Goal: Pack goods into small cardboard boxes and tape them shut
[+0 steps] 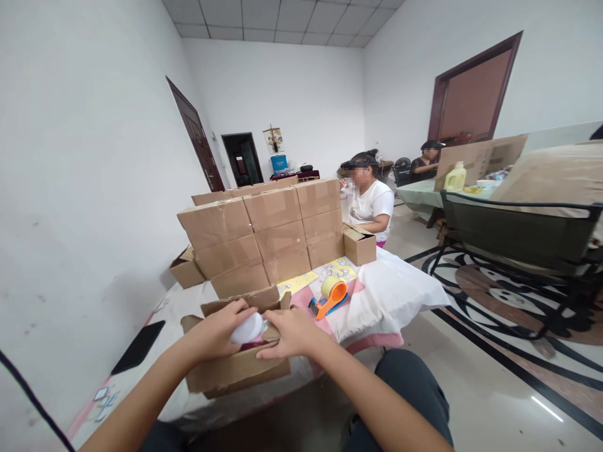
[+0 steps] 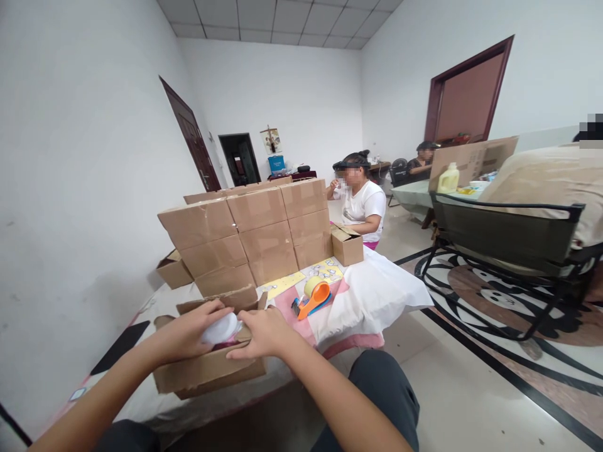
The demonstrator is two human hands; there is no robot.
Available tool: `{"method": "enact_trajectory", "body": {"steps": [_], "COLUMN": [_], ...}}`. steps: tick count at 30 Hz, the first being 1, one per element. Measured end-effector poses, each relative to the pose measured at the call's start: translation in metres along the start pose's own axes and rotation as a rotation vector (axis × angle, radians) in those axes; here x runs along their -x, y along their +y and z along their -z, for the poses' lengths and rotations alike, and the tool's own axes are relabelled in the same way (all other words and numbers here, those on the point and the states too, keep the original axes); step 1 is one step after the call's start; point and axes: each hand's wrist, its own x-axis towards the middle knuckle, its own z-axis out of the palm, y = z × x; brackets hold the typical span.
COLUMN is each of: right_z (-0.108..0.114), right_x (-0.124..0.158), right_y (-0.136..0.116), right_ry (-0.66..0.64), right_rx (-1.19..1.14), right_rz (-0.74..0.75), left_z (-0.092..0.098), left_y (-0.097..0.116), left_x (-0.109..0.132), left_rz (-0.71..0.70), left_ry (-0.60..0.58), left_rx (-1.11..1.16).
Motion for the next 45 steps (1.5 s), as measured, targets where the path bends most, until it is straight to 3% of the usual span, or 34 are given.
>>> {"method": "enact_trajectory", "body": {"steps": [7, 15, 22, 29, 38, 42, 45], "right_z": [0.004, 0.001, 0.011, 0.028, 0.029, 0.028, 0.027], "right_x": [0.004, 0.006, 0.005, 0.007, -0.003, -0.005, -0.003], "right_y": [0.006, 0.008, 0.003, -0.014, -0.014, -0.013, -0.014], "right_ry": [-0.056, -0.057, -0.149, -0.33, -0.38, -0.381, -0.355], "right_rx": [-0.112, -0.13, -0.088, -0.043, -0.057, -0.068, -0.061], "right_rz": [0.043, 0.076, 0.107, 0.085, 0.036, 0.035, 0.042], "left_z": [-0.019, -0.033, -0.024, -0.025, -0.049, -0.054, -0.052], "left_y": [0.001, -0.003, 0.015, 0.026, 0.01, 0.007, 0.009], "left_x": [-0.013, -0.004, 0.012, 0.033, 0.035, 0.032, 0.03], "left_rz": [-0.003, -0.031, 0.076, 0.164, 0.181, 0.199, 0.152], "left_ry": [-0.26, -0.286, -0.145, -0.259, -0.154, -0.032, 0.139], "left_rx": [0.036, 0.133, -0.033, 0.2, 0.214, 0.131, 0.125]}}
